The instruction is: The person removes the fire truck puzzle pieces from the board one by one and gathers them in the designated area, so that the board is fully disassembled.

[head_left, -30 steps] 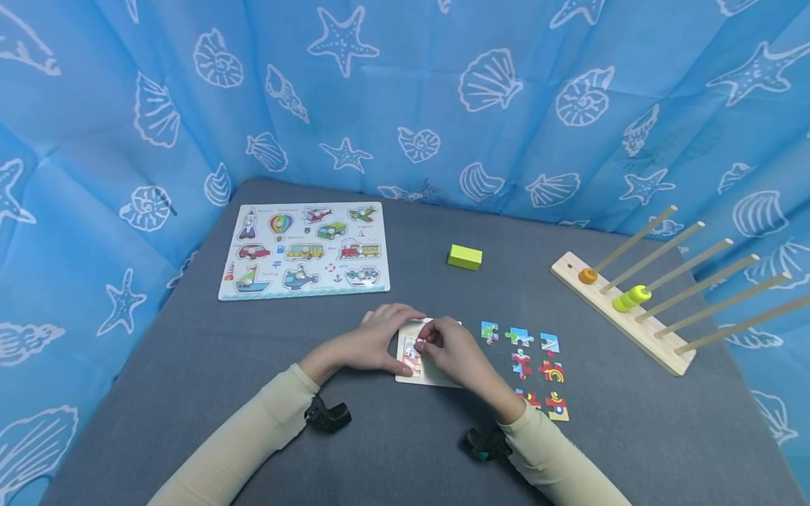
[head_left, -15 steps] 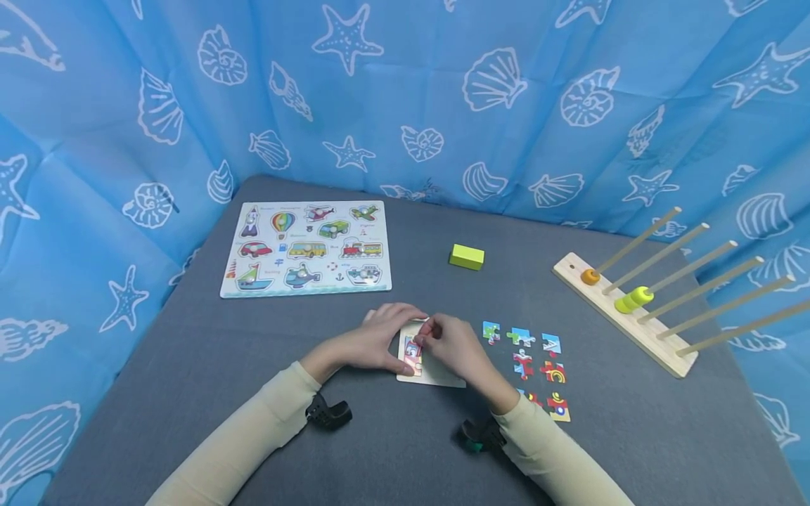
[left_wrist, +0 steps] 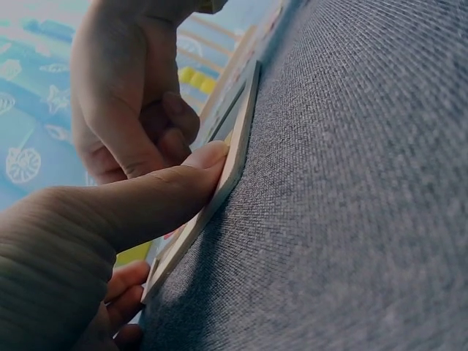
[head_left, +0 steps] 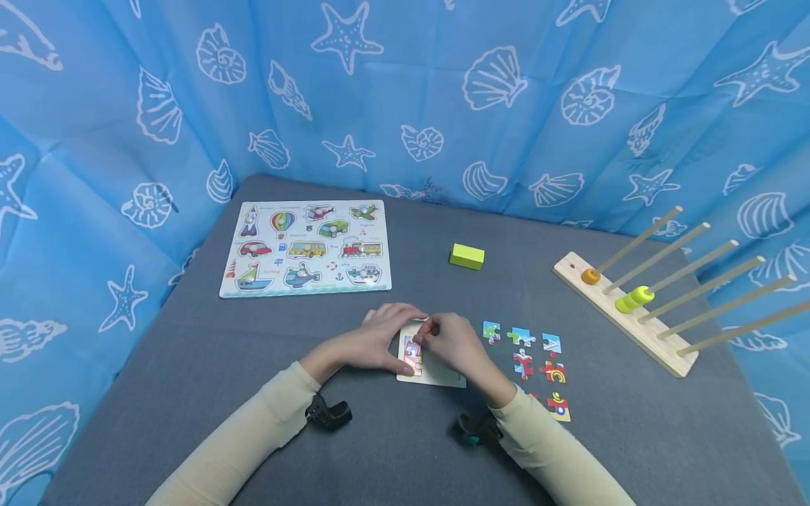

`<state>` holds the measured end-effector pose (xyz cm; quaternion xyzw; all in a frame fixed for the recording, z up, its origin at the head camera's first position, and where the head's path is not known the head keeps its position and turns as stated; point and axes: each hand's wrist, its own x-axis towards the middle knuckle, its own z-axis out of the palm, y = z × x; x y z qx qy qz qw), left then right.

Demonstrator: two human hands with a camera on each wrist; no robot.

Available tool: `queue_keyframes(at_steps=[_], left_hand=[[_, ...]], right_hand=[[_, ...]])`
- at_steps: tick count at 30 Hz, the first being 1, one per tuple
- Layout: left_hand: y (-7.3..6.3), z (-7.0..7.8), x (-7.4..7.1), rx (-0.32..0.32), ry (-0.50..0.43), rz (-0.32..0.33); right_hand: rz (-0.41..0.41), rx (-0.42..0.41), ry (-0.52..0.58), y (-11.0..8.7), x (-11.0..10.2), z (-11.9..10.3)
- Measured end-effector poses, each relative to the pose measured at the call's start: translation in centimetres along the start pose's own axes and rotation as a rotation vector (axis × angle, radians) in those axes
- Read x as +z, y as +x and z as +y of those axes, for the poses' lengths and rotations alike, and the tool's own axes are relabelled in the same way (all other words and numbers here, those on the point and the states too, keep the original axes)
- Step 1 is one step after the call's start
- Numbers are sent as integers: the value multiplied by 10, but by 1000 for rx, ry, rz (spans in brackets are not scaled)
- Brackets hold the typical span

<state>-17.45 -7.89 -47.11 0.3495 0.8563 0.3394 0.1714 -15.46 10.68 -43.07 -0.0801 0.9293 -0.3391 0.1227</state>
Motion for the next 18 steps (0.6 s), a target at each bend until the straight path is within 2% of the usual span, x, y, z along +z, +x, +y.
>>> queue_keyframes(at_steps=[7,15,18], left_hand=[[1,0,0,2,-1,0],[0,-1,0,1,2,-9],[0,-3,-1,16,-21,-12]], right_hand=[[-10,12,-2,1,-1,-2],[-42,-14,12,0,-2,-1],[-47,-13,10,1,-1,0]])
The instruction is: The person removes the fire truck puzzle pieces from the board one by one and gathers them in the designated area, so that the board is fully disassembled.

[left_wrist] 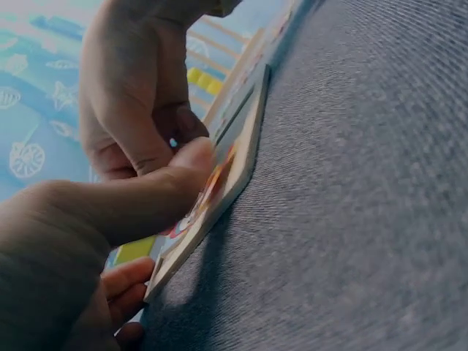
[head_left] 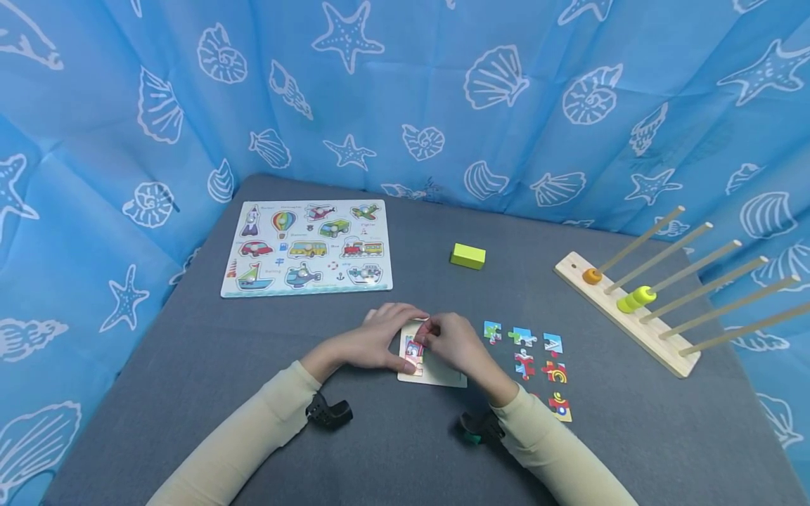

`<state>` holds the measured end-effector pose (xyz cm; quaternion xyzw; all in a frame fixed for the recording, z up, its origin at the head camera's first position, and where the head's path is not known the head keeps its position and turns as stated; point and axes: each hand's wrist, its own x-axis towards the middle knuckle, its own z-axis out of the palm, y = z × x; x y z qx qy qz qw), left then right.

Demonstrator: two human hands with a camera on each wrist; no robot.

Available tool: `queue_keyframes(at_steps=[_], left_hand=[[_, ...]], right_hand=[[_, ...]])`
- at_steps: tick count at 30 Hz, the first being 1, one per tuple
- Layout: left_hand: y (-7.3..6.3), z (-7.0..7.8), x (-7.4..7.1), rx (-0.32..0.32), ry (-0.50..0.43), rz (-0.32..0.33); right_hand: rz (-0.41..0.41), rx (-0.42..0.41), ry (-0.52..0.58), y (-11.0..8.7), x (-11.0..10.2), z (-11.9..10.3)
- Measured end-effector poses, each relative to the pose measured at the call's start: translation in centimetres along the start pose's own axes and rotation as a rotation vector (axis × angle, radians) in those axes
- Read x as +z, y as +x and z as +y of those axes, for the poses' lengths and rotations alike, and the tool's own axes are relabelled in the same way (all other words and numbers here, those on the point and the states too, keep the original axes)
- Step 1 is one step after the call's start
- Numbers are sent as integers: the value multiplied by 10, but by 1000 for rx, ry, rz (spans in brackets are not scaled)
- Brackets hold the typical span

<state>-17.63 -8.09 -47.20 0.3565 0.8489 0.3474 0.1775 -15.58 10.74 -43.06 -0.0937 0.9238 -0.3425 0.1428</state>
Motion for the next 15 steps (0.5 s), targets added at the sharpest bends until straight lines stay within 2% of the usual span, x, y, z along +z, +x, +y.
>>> queue_keyframes(at_steps=[7,15], left_hand=[[1,-1,1,-8,1,23],[1,0,2,-30,-10,43]], right_hand=[[7,4,-20,1,0,2],[-34,22,1,2,-4,3]])
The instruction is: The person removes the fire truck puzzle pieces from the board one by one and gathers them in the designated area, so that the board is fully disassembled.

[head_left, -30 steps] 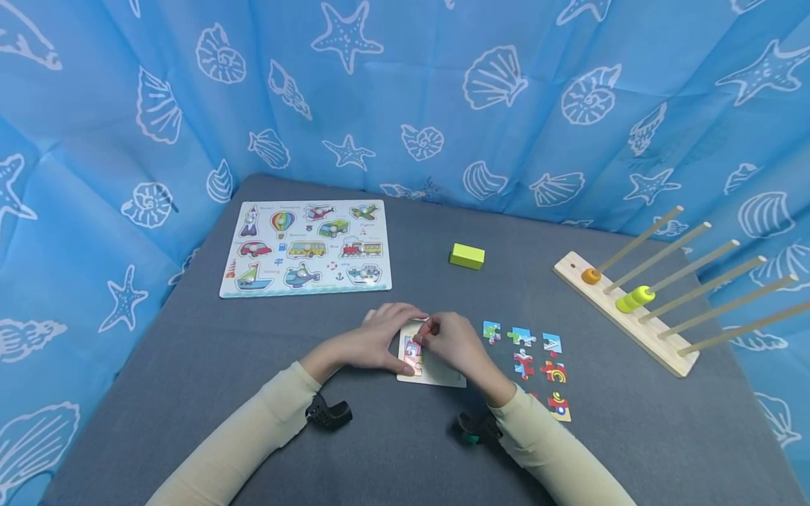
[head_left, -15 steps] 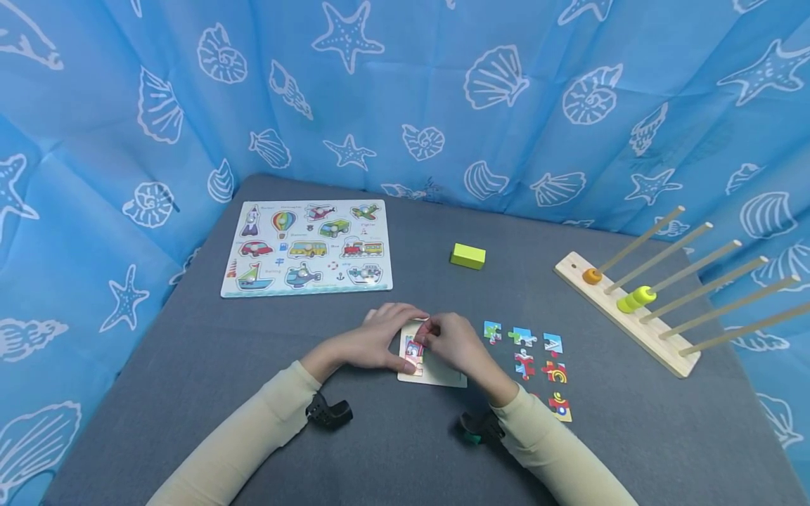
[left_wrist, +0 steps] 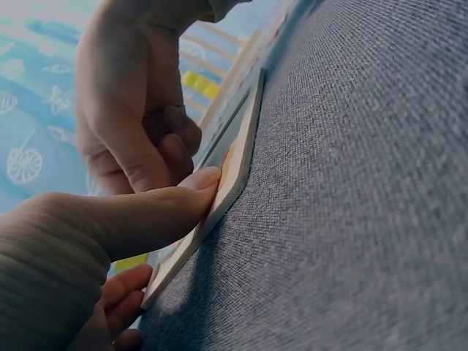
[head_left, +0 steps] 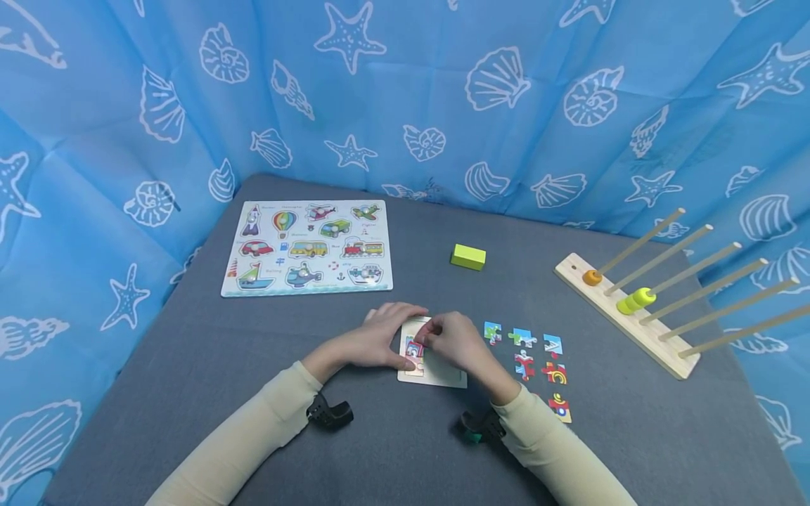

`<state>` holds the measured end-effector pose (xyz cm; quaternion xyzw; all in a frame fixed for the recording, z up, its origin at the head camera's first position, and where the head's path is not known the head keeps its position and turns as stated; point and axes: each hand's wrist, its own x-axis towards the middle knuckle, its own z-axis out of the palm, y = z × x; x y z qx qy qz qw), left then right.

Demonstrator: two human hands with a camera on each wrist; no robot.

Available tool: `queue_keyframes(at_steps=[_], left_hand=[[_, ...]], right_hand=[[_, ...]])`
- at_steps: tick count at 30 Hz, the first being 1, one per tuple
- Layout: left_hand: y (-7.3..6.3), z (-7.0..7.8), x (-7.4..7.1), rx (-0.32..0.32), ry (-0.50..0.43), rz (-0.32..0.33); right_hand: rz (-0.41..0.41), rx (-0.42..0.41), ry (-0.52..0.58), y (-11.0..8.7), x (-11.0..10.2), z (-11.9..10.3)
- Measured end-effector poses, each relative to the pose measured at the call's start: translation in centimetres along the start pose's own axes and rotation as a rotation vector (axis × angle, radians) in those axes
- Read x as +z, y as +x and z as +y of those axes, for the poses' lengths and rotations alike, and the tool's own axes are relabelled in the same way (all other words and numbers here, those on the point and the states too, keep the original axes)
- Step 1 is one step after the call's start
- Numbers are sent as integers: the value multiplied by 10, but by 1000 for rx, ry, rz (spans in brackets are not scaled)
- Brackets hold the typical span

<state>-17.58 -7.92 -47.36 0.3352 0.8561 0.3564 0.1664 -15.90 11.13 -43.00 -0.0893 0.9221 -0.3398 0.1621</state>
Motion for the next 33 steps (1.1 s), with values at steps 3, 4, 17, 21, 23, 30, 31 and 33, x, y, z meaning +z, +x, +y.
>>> queue_keyframes(at_steps=[3,4,17,21,23,30,31,33], left_hand=[[0,0,-1,3,-4,-13],[0,0,-2,3,-5,-17],[0,-2,-2,8,-8,-36],[1,-3,-2,28,-5,-36],[1,-3,-2,34,0,-41],[0,-4,-2,25,8,-47],[0,-3,-2,23,11,-48],[0,-3,-2,16,15,-52]], right_hand=[[-5,31,23,-1,-7,2],[-3,48,32,-2,-11,4],[27,141,44,-40,-63,47],[1,148,17,-52,-70,59],[-14,142,2,-56,-72,65],[-17,122,12,-59,-70,77],[-13,118,14,-59,-69,78],[0,110,15,-58,-67,80]])
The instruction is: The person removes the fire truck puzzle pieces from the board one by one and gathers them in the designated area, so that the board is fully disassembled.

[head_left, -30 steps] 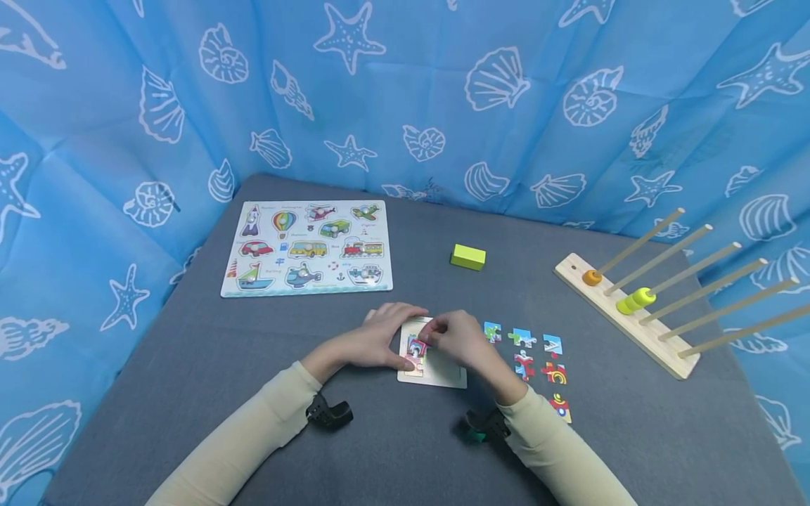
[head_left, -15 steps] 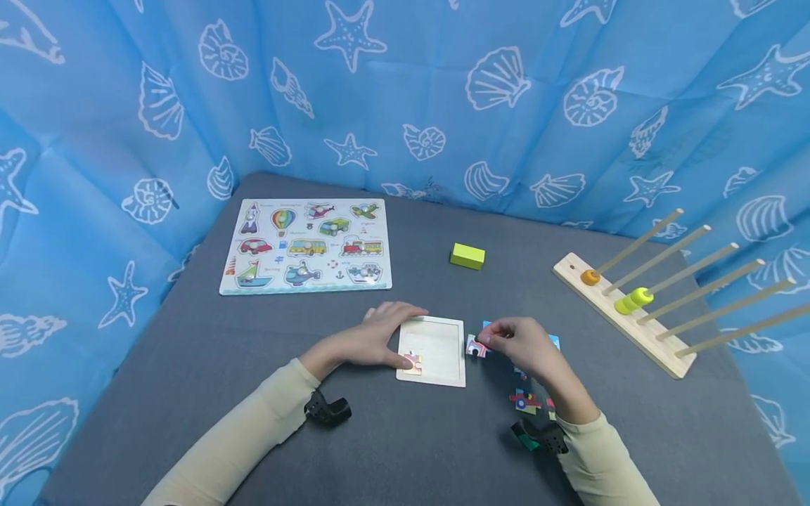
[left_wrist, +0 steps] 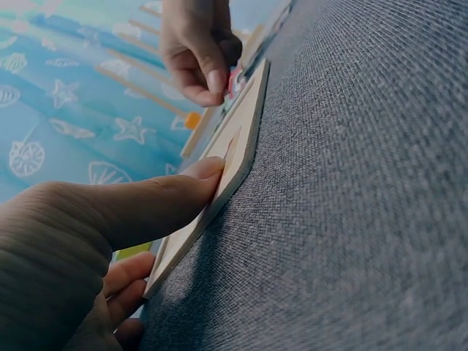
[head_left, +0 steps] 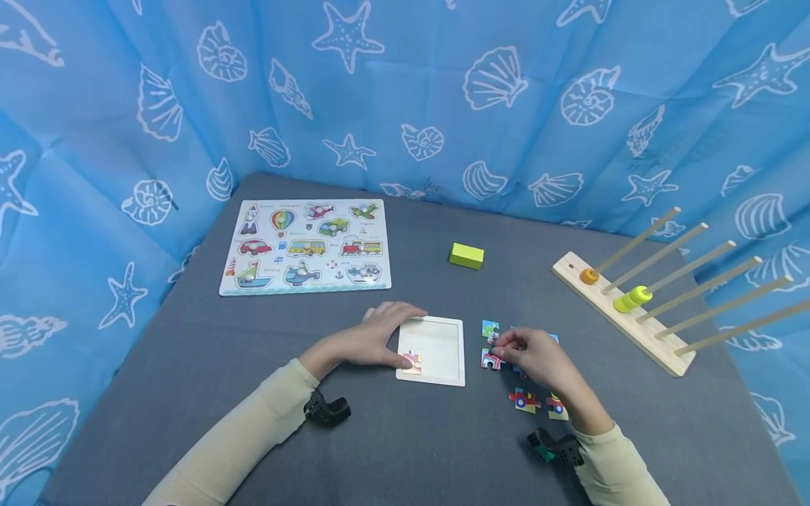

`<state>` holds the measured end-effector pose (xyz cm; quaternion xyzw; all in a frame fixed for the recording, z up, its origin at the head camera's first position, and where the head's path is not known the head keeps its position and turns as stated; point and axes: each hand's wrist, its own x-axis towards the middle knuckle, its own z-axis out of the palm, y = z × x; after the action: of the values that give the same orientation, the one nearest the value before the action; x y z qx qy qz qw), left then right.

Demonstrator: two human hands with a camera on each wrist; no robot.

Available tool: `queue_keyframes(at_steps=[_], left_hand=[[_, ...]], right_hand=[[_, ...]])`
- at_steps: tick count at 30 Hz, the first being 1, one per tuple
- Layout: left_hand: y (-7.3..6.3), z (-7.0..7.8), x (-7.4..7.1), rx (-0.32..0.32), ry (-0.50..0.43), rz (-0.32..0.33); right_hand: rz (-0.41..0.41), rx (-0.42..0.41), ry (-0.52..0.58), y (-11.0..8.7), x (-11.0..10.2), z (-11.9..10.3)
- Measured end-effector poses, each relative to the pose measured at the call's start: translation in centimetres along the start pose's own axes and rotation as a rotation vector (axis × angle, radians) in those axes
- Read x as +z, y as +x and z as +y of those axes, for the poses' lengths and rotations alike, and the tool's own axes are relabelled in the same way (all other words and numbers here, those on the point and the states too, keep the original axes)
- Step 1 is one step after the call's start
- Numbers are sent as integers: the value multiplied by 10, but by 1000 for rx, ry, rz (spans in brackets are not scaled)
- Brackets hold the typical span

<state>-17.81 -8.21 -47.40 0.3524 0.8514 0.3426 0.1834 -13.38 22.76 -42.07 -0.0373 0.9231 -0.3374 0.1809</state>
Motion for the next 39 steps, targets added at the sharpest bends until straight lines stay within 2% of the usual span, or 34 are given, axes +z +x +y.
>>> queue_keyframes(at_steps=[5,9,13,18,32,39], left_hand=[[0,0,0,7,-6,3],[0,0,0,12,0,5],[0,0,-1,7,-1,-1],[0,2,-1,6,9,0],[0,3,-3,13,16,0],[-1,3,-1,12,11,15]], right_hand=[[38,0,-23,0,1,2],[58,-3,-85,-4,-1,0],[29,-41,-143,-7,1,0],[7,-88,-164,-6,6,2],[25,-82,-148,-7,5,1],[117,-123,-88,-11,8,-8]])
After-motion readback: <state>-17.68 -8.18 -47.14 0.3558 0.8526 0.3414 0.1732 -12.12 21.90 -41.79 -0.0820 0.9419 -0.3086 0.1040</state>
